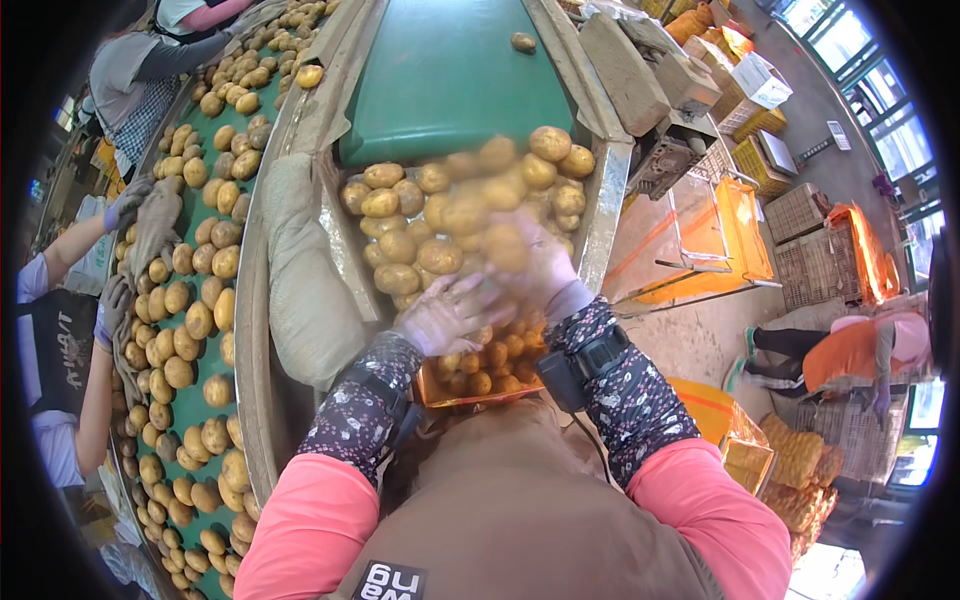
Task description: The person picks potatoes from a moving conveyor belt and places them into an orange bin. The person continues this process throughout the clip, handling potatoes one at a time or in small groups.
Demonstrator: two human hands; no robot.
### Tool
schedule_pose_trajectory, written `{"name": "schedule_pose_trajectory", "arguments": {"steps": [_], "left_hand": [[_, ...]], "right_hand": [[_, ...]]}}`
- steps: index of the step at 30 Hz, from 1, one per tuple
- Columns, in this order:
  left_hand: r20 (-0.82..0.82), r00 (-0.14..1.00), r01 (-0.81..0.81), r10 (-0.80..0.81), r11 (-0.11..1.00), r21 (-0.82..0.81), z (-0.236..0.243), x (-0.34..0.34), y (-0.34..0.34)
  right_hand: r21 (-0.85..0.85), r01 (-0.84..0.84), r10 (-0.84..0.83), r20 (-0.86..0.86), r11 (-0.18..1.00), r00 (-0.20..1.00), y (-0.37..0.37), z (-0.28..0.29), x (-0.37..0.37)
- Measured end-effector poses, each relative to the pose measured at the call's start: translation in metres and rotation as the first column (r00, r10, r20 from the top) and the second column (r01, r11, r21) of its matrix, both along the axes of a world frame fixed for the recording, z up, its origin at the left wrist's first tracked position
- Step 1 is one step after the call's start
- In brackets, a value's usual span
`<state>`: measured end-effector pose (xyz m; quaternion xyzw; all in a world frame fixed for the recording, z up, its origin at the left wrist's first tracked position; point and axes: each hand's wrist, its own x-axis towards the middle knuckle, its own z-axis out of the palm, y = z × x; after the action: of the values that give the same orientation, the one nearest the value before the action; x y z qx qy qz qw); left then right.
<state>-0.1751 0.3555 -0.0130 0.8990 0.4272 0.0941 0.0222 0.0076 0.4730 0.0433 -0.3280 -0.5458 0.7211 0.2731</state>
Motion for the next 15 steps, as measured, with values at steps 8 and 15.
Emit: {"name": "schedule_pose_trajectory", "arguments": {"steps": [8,15], "left_hand": [[-0.014,1.0,0.014,-0.014,1.0,-0.007,-0.003,0.0,0.0],[-0.029,1.0,0.003,-0.002,1.0,0.022,-0.001,0.001,-0.001]], "right_hand": [[-0.269,0.177,-0.21,-0.099,0.947,0.973,0.0,0.037,-0.023],[-0.161,0.24,-0.211,0.18,0.957,0.961,0.003,0.046,-0.041]]}}
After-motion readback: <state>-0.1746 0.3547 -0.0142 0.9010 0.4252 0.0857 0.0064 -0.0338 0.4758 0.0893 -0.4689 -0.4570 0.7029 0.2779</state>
